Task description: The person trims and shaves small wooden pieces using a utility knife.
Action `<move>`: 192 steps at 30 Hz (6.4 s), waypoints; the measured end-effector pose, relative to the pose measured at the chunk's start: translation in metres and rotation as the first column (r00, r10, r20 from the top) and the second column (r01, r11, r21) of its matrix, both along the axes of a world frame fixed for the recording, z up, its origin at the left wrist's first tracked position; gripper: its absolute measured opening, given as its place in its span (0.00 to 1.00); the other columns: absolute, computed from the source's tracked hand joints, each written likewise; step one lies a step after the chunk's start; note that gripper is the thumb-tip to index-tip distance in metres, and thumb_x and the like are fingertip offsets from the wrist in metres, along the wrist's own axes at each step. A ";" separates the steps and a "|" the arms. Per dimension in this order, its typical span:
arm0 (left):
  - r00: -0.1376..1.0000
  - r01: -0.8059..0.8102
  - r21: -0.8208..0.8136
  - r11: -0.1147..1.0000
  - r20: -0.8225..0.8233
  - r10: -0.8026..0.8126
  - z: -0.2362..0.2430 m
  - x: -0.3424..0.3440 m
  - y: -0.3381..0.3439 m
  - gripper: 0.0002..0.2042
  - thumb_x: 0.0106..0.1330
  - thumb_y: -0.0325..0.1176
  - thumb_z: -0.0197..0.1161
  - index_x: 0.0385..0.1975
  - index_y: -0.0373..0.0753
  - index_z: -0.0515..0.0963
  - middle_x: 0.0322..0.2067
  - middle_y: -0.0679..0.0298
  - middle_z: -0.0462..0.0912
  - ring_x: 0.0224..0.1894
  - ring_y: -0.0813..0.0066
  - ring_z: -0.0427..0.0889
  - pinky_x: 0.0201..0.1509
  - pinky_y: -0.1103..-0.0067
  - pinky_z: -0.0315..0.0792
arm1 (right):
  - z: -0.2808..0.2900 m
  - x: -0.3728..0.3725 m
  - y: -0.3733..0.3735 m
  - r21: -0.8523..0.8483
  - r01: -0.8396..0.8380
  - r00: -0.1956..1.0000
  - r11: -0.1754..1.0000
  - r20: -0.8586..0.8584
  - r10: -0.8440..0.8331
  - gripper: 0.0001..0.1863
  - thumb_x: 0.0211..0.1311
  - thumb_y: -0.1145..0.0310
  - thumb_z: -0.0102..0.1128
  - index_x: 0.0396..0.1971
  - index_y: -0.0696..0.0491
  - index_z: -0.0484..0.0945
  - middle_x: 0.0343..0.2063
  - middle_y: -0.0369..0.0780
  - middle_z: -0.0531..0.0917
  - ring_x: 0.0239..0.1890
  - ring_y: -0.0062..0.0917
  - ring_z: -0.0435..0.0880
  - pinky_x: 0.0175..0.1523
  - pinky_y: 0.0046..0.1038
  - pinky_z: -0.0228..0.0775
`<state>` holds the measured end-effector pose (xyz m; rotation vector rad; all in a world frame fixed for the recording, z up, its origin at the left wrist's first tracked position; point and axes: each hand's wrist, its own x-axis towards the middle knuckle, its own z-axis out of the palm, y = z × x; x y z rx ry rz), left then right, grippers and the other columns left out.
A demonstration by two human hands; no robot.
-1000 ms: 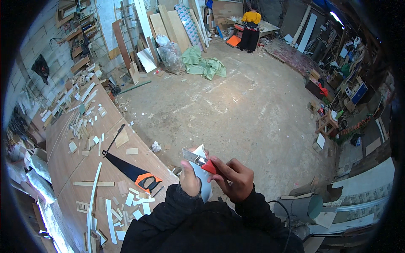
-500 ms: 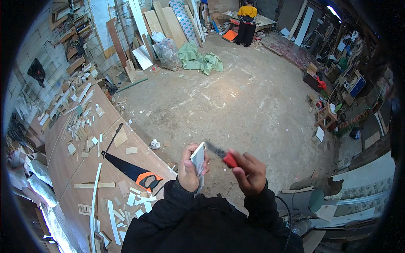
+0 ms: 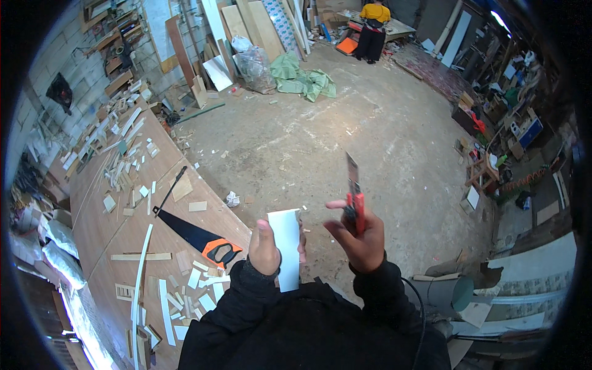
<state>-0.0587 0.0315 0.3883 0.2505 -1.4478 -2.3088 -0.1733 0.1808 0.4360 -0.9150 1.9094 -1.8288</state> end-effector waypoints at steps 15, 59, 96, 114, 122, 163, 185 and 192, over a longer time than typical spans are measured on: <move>0.996 -0.012 -0.127 0.992 -0.088 0.000 -0.001 0.018 0.021 0.34 0.72 0.64 0.34 0.45 0.32 0.69 0.23 0.58 0.75 0.21 0.76 0.75 0.25 0.81 0.70 | 0.015 0.018 -0.006 0.078 -0.063 0.974 0.995 -0.211 0.078 0.10 0.58 0.72 0.69 0.37 0.60 0.81 0.27 0.39 0.84 0.27 0.16 0.80 0.32 0.21 0.73; 0.820 -0.571 0.226 0.789 0.102 0.564 -0.018 0.070 0.246 0.20 0.74 0.51 0.45 0.40 0.36 0.64 0.35 0.61 0.68 0.29 0.69 0.76 0.21 0.72 0.76 | -0.134 -0.008 0.382 0.026 0.233 0.871 0.972 0.438 -0.220 0.13 0.67 0.72 0.57 0.49 0.57 0.75 0.15 0.25 0.67 0.13 0.09 0.61 0.18 0.16 0.52; 0.666 -0.740 0.389 0.549 0.307 0.680 -0.129 0.196 0.240 0.20 0.78 0.40 0.42 0.55 0.27 0.68 0.49 0.50 0.78 0.51 0.59 0.81 0.55 0.62 0.78 | -0.192 0.064 0.250 0.484 -0.405 0.901 0.776 0.065 0.429 0.33 0.45 0.70 0.79 0.53 0.58 0.73 0.38 0.37 0.80 0.36 0.20 0.76 0.42 0.24 0.71; 0.729 -0.674 0.356 0.648 0.180 0.660 -0.138 0.204 0.044 0.11 0.73 0.31 0.54 0.48 0.31 0.71 0.39 0.54 0.81 0.40 0.66 0.83 0.43 0.68 0.82 | -0.179 0.060 0.075 0.417 -0.177 0.979 0.892 -0.021 0.204 0.29 0.45 0.77 0.76 0.46 0.56 0.69 0.35 0.33 0.74 0.27 0.13 0.68 0.32 0.16 0.63; 0.797 -0.504 0.584 0.636 0.031 0.603 -0.107 0.164 -0.033 0.21 0.73 0.42 0.55 0.61 0.39 0.65 0.53 0.55 0.76 0.55 0.54 0.78 0.58 0.56 0.74 | -0.186 0.073 0.014 -0.069 0.040 0.728 0.997 -0.681 -0.076 0.25 0.41 0.84 0.67 0.41 0.48 0.70 0.35 0.43 0.72 0.33 0.33 0.74 0.37 0.30 0.68; 0.921 -0.290 -0.680 0.674 -0.007 0.389 -0.014 0.092 0.061 0.13 0.67 0.22 0.55 0.51 0.33 0.76 0.35 0.57 0.80 0.34 0.71 0.81 0.42 0.78 0.72 | -0.020 0.063 0.078 0.191 -0.376 0.901 0.907 -0.152 0.406 0.22 0.71 0.64 0.53 0.60 0.58 0.70 0.43 0.46 0.83 0.44 0.30 0.83 0.52 0.28 0.73; 0.894 -0.430 -0.637 0.640 -0.199 0.402 -0.007 0.088 0.204 0.07 0.70 0.28 0.56 0.41 0.34 0.67 0.46 0.51 0.79 0.41 0.72 0.81 0.45 0.77 0.73 | -0.026 0.054 0.239 0.025 -0.319 0.945 0.948 -0.068 0.320 0.22 0.71 0.60 0.52 0.54 0.63 0.74 0.33 0.42 0.82 0.31 0.20 0.79 0.39 0.23 0.71; 0.815 -0.513 -0.583 0.630 -0.100 0.571 -0.004 0.101 0.219 0.07 0.70 0.30 0.56 0.39 0.33 0.70 0.29 0.62 0.77 0.31 0.75 0.79 0.37 0.79 0.72 | -0.004 0.061 0.219 0.150 -0.351 0.760 0.924 -0.531 0.375 0.22 0.58 0.66 0.64 0.53 0.56 0.78 0.23 0.44 0.78 0.22 0.32 0.76 0.30 0.27 0.68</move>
